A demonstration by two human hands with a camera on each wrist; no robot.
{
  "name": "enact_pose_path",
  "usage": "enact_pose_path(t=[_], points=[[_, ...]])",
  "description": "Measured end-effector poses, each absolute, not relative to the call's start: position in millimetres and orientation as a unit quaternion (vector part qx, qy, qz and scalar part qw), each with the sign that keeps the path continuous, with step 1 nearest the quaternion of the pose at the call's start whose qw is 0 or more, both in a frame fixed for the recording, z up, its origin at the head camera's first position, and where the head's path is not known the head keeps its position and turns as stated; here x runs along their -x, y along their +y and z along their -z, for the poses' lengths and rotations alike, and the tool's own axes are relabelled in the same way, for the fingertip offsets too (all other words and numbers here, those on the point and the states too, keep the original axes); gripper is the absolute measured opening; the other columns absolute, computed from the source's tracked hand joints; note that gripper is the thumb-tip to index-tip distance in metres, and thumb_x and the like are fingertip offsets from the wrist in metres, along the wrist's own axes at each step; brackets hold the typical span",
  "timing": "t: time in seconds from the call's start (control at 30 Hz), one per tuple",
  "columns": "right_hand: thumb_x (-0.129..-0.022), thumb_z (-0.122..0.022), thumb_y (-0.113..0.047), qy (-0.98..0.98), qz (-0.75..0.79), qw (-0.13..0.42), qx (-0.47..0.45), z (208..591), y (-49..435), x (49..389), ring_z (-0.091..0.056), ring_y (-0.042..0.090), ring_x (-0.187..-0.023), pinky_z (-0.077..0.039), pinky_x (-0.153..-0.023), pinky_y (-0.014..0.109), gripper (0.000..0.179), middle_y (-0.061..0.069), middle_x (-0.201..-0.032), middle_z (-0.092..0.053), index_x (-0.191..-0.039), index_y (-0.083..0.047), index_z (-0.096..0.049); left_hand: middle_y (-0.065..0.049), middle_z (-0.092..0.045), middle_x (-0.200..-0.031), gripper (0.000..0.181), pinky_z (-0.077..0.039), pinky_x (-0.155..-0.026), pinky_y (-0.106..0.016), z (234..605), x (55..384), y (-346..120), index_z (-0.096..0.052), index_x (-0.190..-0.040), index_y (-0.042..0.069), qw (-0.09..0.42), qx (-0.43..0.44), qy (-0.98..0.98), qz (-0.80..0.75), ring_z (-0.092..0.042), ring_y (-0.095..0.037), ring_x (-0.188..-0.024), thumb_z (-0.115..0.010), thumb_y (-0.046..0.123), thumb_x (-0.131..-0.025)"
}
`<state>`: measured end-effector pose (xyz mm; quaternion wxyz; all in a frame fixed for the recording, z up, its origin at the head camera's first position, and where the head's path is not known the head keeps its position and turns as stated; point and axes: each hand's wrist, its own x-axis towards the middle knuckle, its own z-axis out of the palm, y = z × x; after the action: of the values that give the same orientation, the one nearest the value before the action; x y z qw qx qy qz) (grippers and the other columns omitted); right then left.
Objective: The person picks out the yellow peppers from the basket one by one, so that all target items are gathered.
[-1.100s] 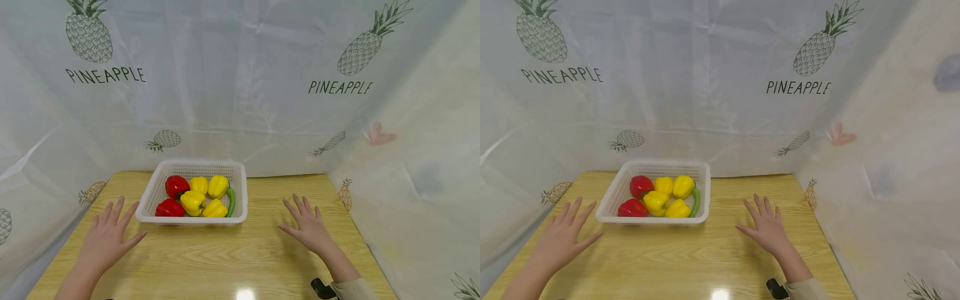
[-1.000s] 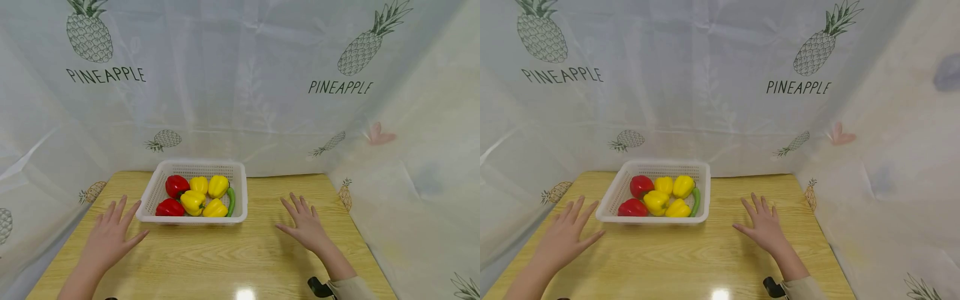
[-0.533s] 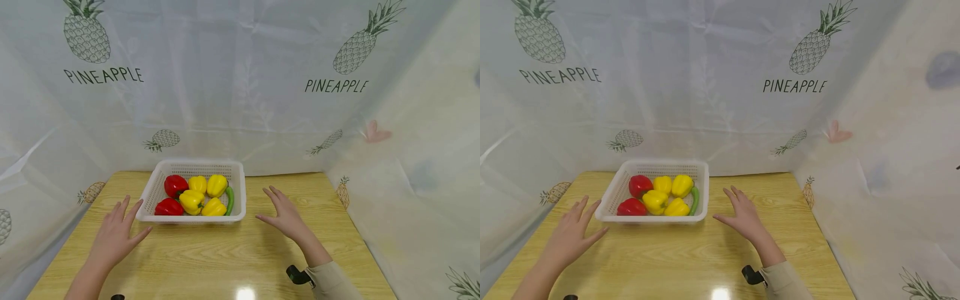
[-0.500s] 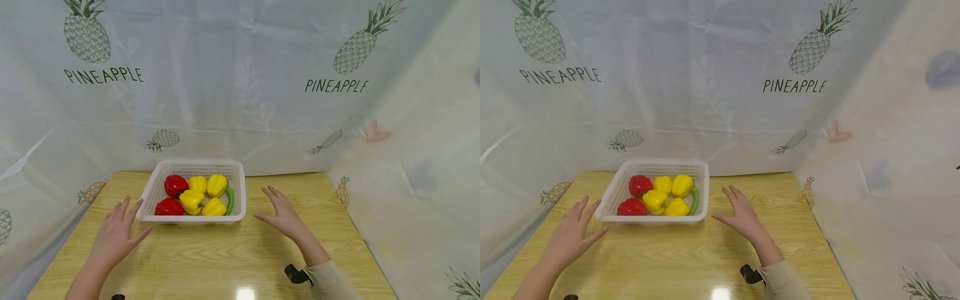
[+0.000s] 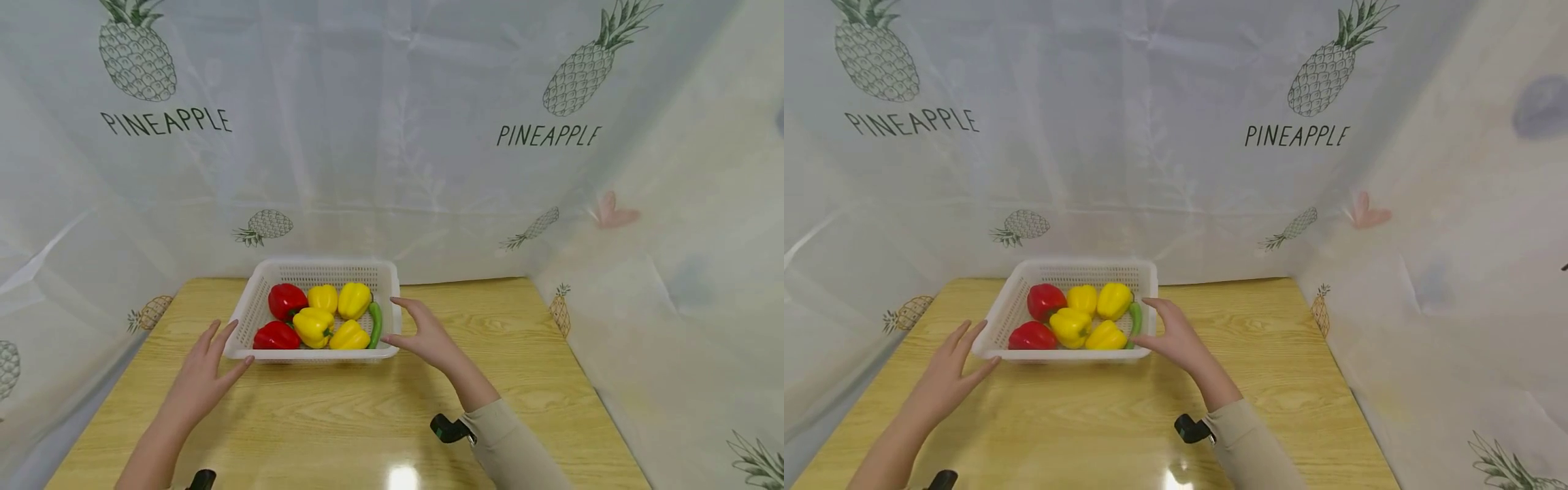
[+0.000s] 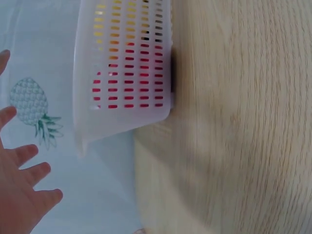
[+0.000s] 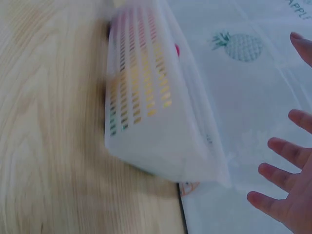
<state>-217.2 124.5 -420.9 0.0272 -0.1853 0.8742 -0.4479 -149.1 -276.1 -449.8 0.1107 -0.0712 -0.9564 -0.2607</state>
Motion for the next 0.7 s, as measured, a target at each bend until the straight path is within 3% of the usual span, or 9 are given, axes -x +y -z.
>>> enact_pose_path(t=[0.3, 0.47, 0.57, 0.7], points=[[-0.081, -0.080, -0.037, 0.865, 0.448, 0.081, 0.211, 414.9, 90.4, 234.5, -0.032, 0.030, -0.139, -0.029, -0.109, 0.054, 0.074, 0.007, -0.150, -0.038, -0.144, -0.015, -0.047, -0.036, -0.027, -0.146, 0.072, -0.025, -0.099, -0.071, 454.6, 163.3, -274.9, -0.028, -0.148, -0.004, 0.078, 0.009, -0.930, 0.358, -0.025, -0.055, -0.132, -0.061, 0.034, -0.097], [-0.083, -0.079, -0.032, 0.868, 0.428, 0.109, 0.225, 414.2, 75.6, 245.5, -0.032, 0.030, -0.139, -0.030, -0.109, 0.051, 0.070, 0.009, -0.151, -0.037, -0.144, -0.015, -0.047, -0.039, -0.023, -0.146, 0.072, -0.030, -0.100, -0.068, 458.2, 166.5, -275.0, -0.023, -0.148, -0.007, 0.044, -0.053, -0.904, 0.422, -0.029, -0.057, -0.130, -0.060, 0.029, -0.098], [-0.083, -0.079, -0.030, 0.866, 0.424, 0.125, 0.234, 413.5, 68.7, 252.2, -0.034, 0.030, -0.138, -0.032, -0.108, 0.049, 0.071, 0.008, -0.150, -0.039, -0.144, -0.015, -0.047, -0.039, -0.021, -0.146, 0.071, -0.038, -0.097, -0.062, 463.2, 167.9, -275.6, -0.021, -0.148, -0.006, 0.034, -0.083, -0.887, 0.453, -0.033, -0.055, -0.129, -0.060, 0.025, -0.097], [-0.083, -0.080, -0.024, 0.858, 0.428, 0.142, 0.244, 411.6, 60.7, 262.0, -0.038, 0.035, -0.134, -0.038, -0.104, 0.049, 0.069, 0.011, -0.147, -0.043, -0.143, -0.013, -0.047, -0.035, -0.024, -0.147, 0.070, -0.047, -0.090, -0.045, 470.3, 170.4, -276.1, -0.020, -0.150, -0.001, 0.014, -0.108, -0.866, 0.489, -0.040, -0.049, -0.127, -0.058, 0.027, -0.099]])
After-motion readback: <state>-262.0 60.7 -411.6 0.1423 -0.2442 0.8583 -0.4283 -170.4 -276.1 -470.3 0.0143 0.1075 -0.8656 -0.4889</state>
